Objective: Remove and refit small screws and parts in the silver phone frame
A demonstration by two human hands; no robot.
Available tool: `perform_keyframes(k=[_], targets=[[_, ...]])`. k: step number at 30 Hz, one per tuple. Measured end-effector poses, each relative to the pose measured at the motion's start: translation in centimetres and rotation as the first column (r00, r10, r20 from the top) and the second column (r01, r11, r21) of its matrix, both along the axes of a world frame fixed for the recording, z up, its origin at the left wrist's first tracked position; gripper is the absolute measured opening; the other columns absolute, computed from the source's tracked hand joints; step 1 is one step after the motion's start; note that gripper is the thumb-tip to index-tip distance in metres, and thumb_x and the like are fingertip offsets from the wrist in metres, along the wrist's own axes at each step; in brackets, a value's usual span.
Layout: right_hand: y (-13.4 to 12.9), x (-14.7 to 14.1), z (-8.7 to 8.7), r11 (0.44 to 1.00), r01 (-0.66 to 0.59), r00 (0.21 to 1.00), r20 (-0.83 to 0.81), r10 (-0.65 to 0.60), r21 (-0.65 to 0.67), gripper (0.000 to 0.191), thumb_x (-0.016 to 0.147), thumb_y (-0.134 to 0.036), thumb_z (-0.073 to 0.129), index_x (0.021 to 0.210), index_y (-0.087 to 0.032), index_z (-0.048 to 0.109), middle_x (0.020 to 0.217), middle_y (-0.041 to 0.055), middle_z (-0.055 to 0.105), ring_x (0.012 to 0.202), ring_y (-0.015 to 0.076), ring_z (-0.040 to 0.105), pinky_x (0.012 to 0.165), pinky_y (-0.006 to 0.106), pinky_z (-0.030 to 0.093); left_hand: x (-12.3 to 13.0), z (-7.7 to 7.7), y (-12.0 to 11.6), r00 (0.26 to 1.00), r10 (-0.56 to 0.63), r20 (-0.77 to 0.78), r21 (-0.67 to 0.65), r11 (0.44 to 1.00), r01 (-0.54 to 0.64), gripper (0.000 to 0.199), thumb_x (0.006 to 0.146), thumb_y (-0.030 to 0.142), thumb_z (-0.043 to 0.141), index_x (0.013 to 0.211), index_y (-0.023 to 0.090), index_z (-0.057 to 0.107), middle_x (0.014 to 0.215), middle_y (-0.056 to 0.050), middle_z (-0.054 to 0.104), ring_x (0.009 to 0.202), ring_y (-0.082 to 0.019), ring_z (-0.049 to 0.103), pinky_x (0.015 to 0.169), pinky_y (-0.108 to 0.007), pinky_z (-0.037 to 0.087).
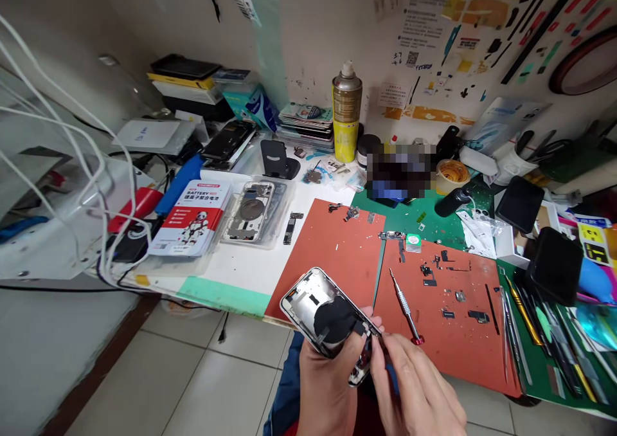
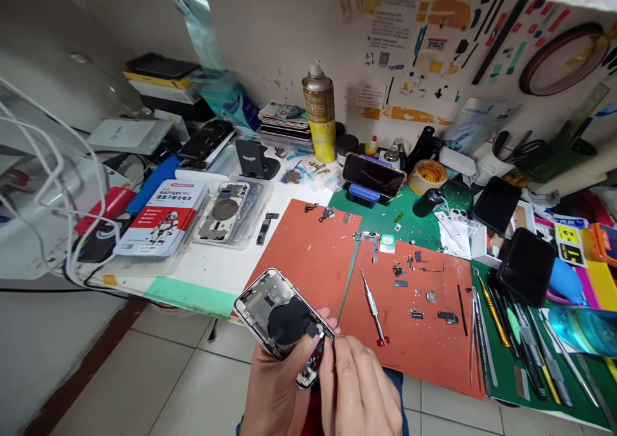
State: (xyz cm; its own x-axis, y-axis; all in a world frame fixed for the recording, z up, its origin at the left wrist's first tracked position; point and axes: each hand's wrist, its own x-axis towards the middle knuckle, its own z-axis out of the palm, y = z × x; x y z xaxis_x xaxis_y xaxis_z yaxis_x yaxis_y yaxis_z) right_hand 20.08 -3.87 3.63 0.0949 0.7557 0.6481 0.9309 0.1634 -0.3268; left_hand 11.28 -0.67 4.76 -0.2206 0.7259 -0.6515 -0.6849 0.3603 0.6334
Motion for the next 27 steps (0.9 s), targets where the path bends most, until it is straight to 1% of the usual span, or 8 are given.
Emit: perform_keyframes(k=[2,6,9,13,17,20,24,27], targets=[[0.2,0.0,0.2,1.000,0.006,1.000,0.006,-0.006,0.012,0.007,0.099,-0.018,0.075,0.103,-0.013,0.076,0.091,0.0061,0.081,0.077,0.0181,0.078,0.082,0.033,0.055,0.1,0.1,0.0,1.000,0.002,-0.019,0.007,1.000,-0.002,0.050,0.062,0.026,0.102,0.109,0.022,0.086,0.091,-0.009,0.087,0.085,-0.032,0.085,0.076,-0.037,0.070],[0.4,0.1,0.8,1.000,-0.014,0.999,0.044,0.014,-0.009,0.007,0.099,-0.017,0.074,0.104,-0.012,0.075,0.092,0.0067,0.082,0.077,0.0181,0.078,0.081,0.032,0.056,0.1,-0.6,-0.1,0.993,-0.057,-0.102,0.019,0.998,0.060,0.037,0.064,0.032,0.100,0.093,0.014,0.086,0.088,-0.014,0.086,0.083,-0.034,0.084,0.077,-0.038,0.071],[0.3,0.6,0.9,0.999,-0.049,0.996,0.078,0.049,-0.010,0.009,0.100,-0.017,0.074,0.106,-0.012,0.075,0.092,0.0063,0.082,0.076,0.0175,0.079,0.081,0.032,0.056,0.1,-0.7,-0.2,0.990,-0.053,-0.129,0.015,0.998,0.055,0.035,0.064,0.030,0.099,0.093,0.014,0.086,0.090,-0.014,0.086,0.082,-0.033,0.084,0.078,-0.037,0.071],[0.2,1.1,0.7,0.992,-0.124,0.984,0.133,0.121,0.015,0.009,0.103,-0.017,0.069,0.106,-0.012,0.077,0.095,0.0070,0.083,0.077,0.0168,0.080,0.081,0.031,0.057,0.0,-0.3,-0.4,0.990,-0.061,-0.126,0.000,0.998,0.062,0.035,0.063,0.027,0.098,0.094,0.015,0.086,0.095,-0.013,0.087,0.085,-0.031,0.085,0.079,-0.034,0.070],[0.3,1.2,0.5,0.992,-0.122,0.980,0.161,0.114,0.038,0.009,0.100,-0.016,0.073,0.106,-0.011,0.078,0.096,0.0084,0.083,0.079,0.0177,0.081,0.081,0.031,0.058,-0.3,-0.1,-0.4,0.984,-0.090,-0.153,-0.007,0.996,0.090,0.035,0.061,0.028,0.097,0.091,0.014,0.086,0.089,-0.014,0.086,0.085,-0.033,0.084,0.079,-0.037,0.071],[0.4,0.9,0.4,0.991,-0.124,0.979,0.168,0.114,0.051,0.010,0.100,-0.016,0.073,0.105,-0.010,0.078,0.097,0.0095,0.083,0.080,0.0176,0.081,0.081,0.030,0.059,-0.4,0.0,-0.3,0.980,-0.107,-0.170,-0.005,0.994,0.107,0.035,0.060,0.030,0.098,0.089,0.015,0.086,0.090,-0.014,0.086,0.084,-0.033,0.084,0.079,-0.039,0.071],[0.6,0.4,0.4,0.991,-0.093,0.988,0.134,0.080,0.097,0.009,0.100,-0.012,0.072,0.104,-0.008,0.078,0.097,0.0111,0.083,0.085,0.0178,0.080,0.084,0.029,0.060,0.2,0.4,-0.4,0.987,-0.056,-0.153,-0.010,0.998,0.056,0.032,0.062,0.030,0.097,0.088,0.016,0.086,0.091,-0.012,0.087,0.088,-0.032,0.084,0.085,-0.038,0.070],[0.7,0.1,0.4,0.992,-0.092,0.988,0.134,0.081,0.082,0.011,0.101,-0.010,0.068,0.106,-0.006,0.077,0.100,0.0121,0.083,0.088,0.0182,0.080,0.085,0.029,0.060,0.6,0.8,-0.4,0.991,-0.030,-0.134,-0.012,1.000,0.028,0.030,0.062,0.029,0.096,0.087,0.016,0.086,0.089,-0.011,0.086,0.090,-0.031,0.084,0.086,-0.036,0.070]])
